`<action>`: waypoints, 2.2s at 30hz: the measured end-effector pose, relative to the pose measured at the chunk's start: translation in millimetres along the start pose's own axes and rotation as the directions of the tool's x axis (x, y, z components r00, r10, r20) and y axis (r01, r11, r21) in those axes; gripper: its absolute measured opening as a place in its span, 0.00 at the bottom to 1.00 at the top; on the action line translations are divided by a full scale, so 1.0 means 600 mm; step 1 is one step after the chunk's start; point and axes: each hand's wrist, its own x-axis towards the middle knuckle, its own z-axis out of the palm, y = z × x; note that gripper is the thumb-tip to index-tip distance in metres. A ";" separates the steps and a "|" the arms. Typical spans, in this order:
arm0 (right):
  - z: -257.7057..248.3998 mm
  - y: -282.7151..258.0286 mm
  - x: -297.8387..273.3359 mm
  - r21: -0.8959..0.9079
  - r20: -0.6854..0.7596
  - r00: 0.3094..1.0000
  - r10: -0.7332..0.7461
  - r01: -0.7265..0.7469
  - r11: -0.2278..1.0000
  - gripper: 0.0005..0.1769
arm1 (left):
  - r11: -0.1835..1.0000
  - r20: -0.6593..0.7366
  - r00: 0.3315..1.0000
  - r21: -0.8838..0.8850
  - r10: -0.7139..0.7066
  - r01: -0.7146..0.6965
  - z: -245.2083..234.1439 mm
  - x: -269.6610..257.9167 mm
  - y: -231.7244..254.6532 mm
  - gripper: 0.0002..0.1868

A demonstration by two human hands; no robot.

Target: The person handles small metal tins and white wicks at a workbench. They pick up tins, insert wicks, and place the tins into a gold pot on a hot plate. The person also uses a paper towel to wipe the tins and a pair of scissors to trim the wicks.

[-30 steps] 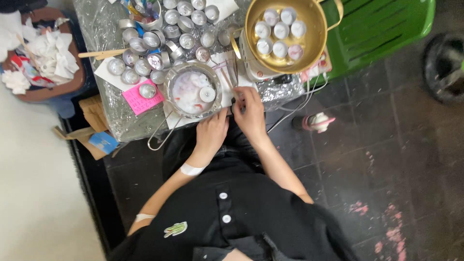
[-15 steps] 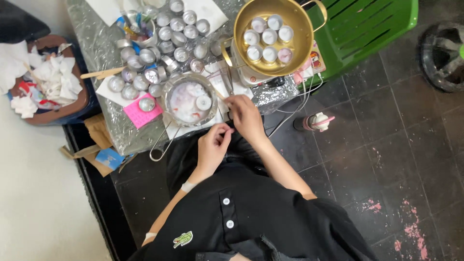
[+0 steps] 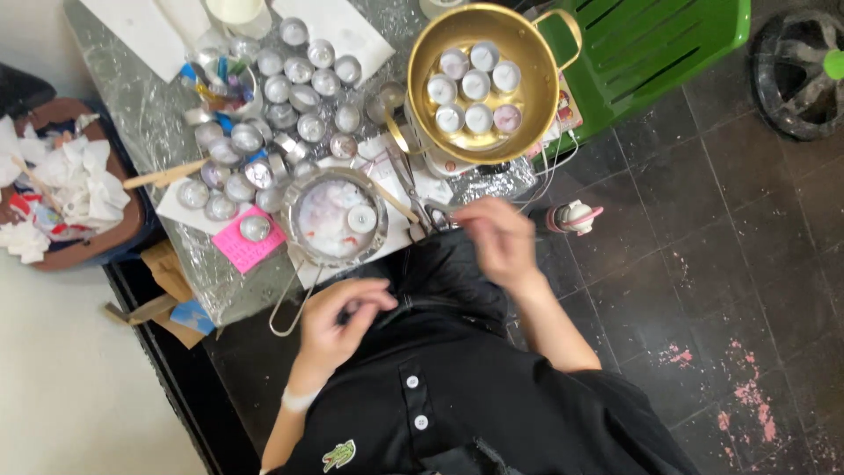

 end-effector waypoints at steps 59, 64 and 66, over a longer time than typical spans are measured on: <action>-0.061 0.025 0.176 -0.324 -0.194 0.972 -0.133 0.064 0.944 0.00 | 0.603 -0.379 0.914 0.766 0.145 0.222 -0.054 0.021 -0.013 0.09; 0.078 0.028 0.003 0.136 -0.387 0.921 0.051 0.002 0.991 0.06 | 0.506 -0.322 0.933 0.839 0.161 0.202 -0.010 0.052 -0.035 0.16; 0.114 0.040 -0.026 0.193 -0.352 0.924 0.147 -0.082 0.978 0.06 | 0.483 -0.295 0.940 0.857 0.170 0.182 0.000 0.074 -0.047 0.20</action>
